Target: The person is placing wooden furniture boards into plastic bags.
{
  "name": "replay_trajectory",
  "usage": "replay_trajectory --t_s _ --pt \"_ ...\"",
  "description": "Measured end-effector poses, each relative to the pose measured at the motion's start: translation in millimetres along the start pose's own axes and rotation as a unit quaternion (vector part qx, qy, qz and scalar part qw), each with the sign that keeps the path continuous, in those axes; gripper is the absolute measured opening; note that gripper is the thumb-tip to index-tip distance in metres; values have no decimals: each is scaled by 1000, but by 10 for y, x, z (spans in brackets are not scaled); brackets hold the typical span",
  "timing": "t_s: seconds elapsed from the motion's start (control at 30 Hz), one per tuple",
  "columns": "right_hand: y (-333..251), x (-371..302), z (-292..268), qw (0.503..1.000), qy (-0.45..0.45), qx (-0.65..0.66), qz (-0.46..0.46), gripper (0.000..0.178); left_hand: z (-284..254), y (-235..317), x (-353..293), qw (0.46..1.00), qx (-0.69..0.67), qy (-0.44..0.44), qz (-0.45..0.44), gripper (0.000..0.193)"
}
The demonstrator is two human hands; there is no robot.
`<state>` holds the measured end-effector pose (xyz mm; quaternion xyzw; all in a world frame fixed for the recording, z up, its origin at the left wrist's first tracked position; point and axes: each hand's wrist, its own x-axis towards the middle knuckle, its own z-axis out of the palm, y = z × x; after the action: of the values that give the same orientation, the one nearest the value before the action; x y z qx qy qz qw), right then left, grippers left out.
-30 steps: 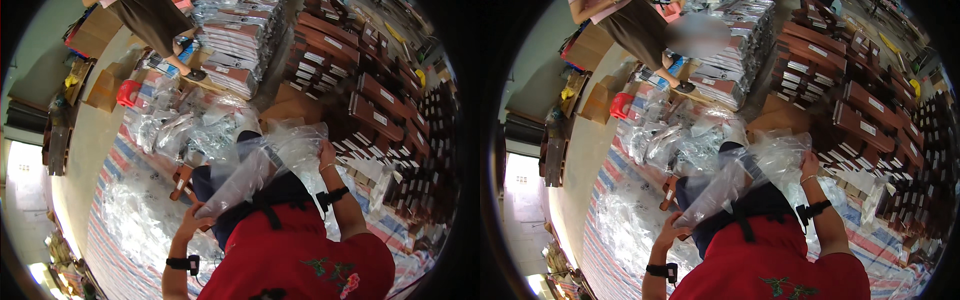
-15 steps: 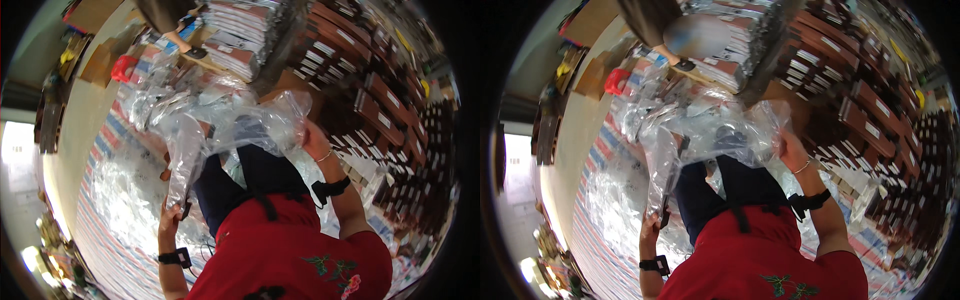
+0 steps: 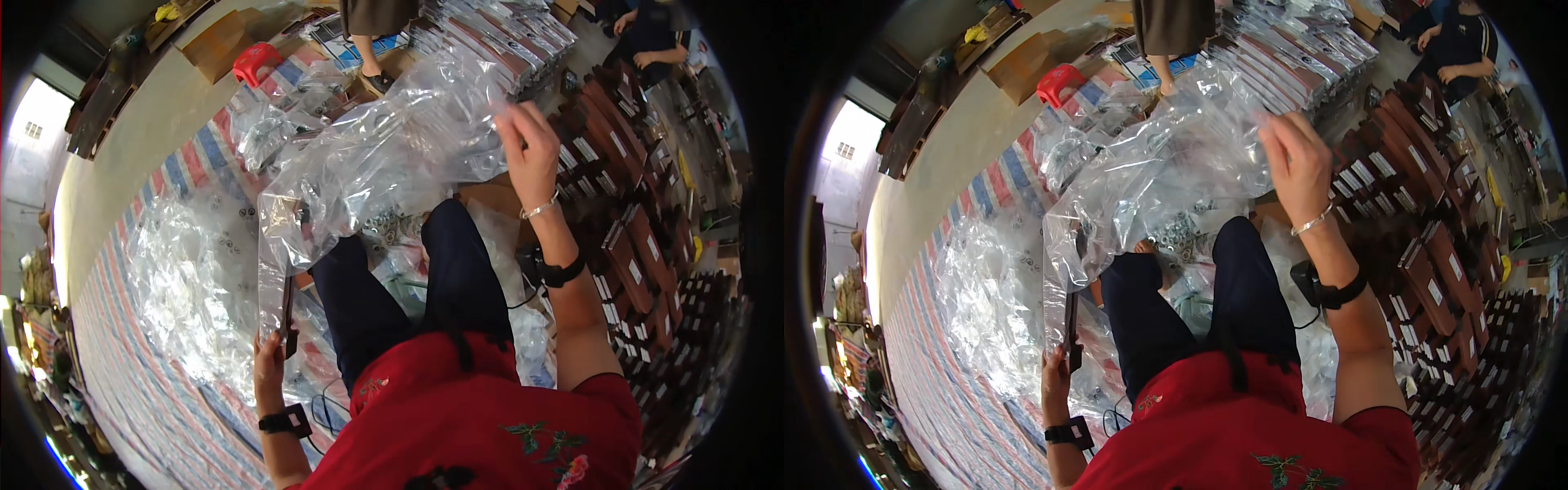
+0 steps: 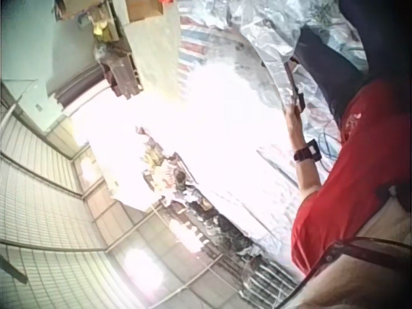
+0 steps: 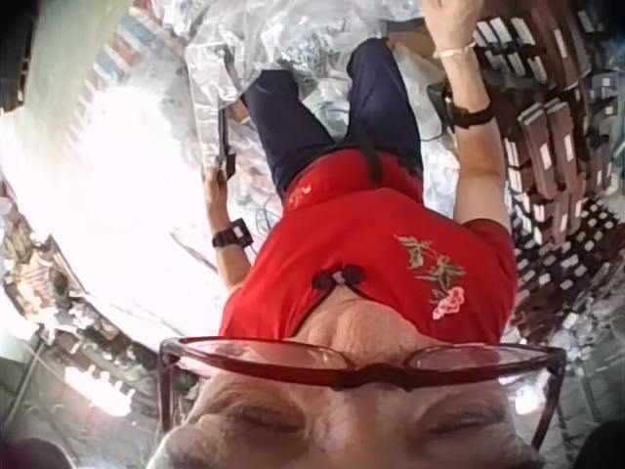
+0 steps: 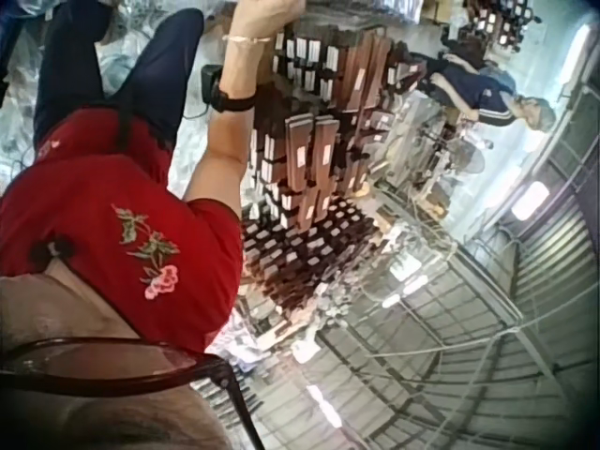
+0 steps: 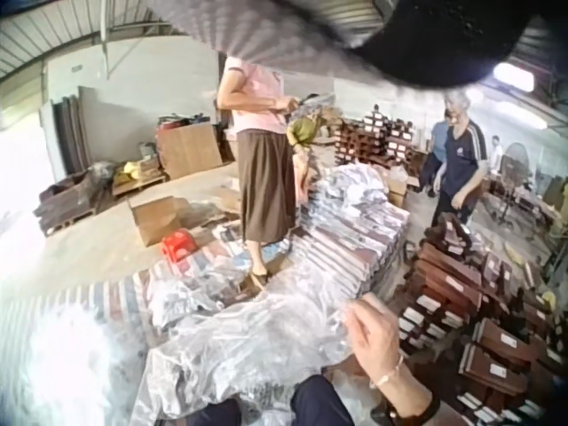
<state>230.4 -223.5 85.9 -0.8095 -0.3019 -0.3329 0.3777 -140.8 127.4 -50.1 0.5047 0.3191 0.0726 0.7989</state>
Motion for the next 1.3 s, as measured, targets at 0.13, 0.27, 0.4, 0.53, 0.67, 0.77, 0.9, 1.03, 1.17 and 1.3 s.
replay_trajectory --t_s 0.13,0.27,0.4,0.53,0.67,0.77,0.9,1.03,1.17,1.3 --pt "152 220 147 996 0 -67 -52 15 22 83 -61 999 -14 -30 36 64" --pt "148 259 212 994 -13 -94 -62 15 53 66 -16 999 -28 -20 37 66" --pt "215 241 375 989 -27 -112 -90 15 -57 -98 84 998 -52 -32 25 63" --pt "433 196 489 981 -84 -139 -107 15 -45 -134 68 998 -49 -14 25 58" --pt "519 221 585 984 -90 -127 -91 17 -128 -207 69 999 -47 -6 12 58" --pt "512 139 593 984 -108 -111 -93 16 -174 -260 33 998 -64 8 8 56" --pt "596 108 723 976 -158 -130 -78 15 -235 -315 6 996 -81 37 -4 51" --pt "577 101 809 974 -183 -120 -54 16 -262 -414 -38 993 -103 61 -13 48" --pt "455 132 771 976 -191 -95 -41 16 -297 -476 -64 992 -114 51 -5 46" --pt "426 152 756 978 -176 -102 -43 17 -289 -507 -79 992 -113 52 -14 45"
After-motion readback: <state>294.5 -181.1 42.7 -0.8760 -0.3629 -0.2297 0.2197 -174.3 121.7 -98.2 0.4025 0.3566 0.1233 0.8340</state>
